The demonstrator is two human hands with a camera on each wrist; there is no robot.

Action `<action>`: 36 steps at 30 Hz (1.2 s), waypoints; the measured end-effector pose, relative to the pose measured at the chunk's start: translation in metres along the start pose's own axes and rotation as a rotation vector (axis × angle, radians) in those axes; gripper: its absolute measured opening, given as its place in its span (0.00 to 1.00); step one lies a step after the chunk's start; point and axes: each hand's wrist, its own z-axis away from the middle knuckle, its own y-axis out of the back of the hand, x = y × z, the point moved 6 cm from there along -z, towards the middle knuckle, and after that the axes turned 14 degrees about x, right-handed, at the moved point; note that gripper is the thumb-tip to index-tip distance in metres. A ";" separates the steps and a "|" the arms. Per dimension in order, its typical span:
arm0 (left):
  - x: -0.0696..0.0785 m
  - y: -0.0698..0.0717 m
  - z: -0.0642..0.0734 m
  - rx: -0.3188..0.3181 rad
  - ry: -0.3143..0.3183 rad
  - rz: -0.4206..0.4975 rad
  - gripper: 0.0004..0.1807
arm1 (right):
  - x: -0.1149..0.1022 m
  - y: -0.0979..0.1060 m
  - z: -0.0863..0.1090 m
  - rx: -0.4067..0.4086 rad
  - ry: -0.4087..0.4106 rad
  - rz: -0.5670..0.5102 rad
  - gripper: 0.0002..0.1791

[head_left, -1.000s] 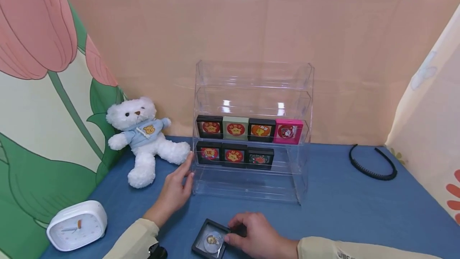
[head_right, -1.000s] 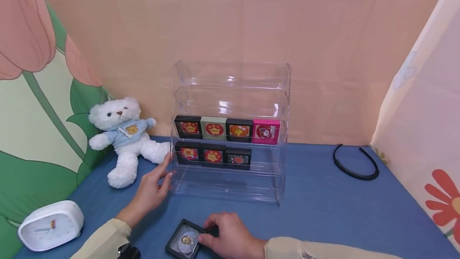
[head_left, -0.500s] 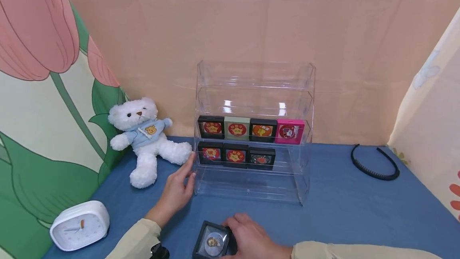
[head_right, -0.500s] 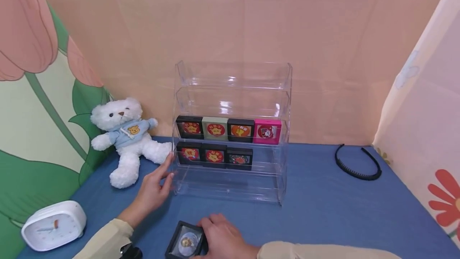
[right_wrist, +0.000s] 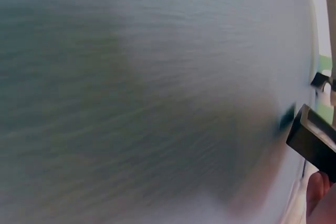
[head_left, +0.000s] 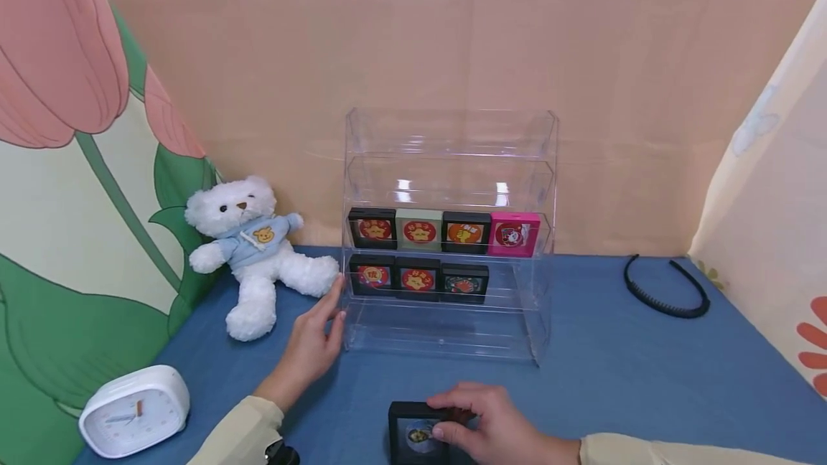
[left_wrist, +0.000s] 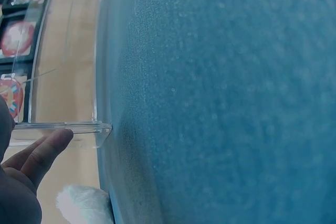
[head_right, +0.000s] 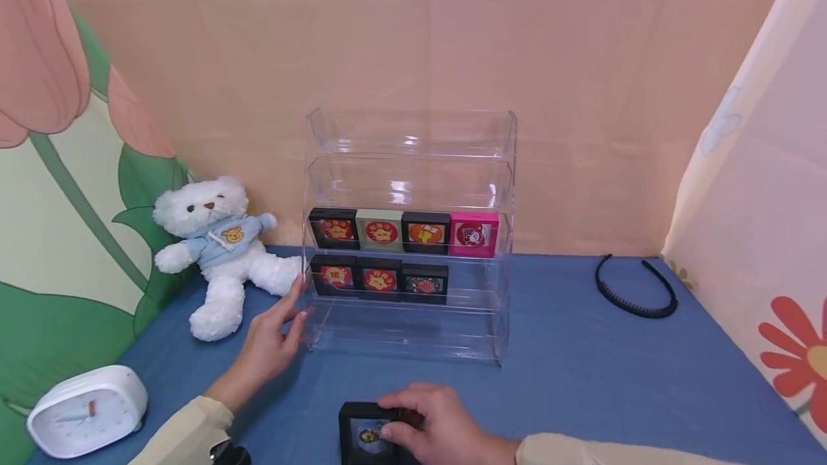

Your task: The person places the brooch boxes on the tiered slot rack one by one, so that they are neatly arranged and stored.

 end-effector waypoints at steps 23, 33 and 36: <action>0.002 0.001 0.000 0.006 -0.009 0.005 0.38 | -0.047 0.168 -0.044 0.440 0.087 0.767 0.17; 0.002 0.002 0.000 -0.011 0.002 0.000 0.37 | -0.046 0.207 -0.067 0.613 0.104 0.816 0.14; 0.002 0.002 -0.001 -0.011 0.004 0.011 0.36 | -0.042 0.206 -0.070 0.620 0.120 0.811 0.14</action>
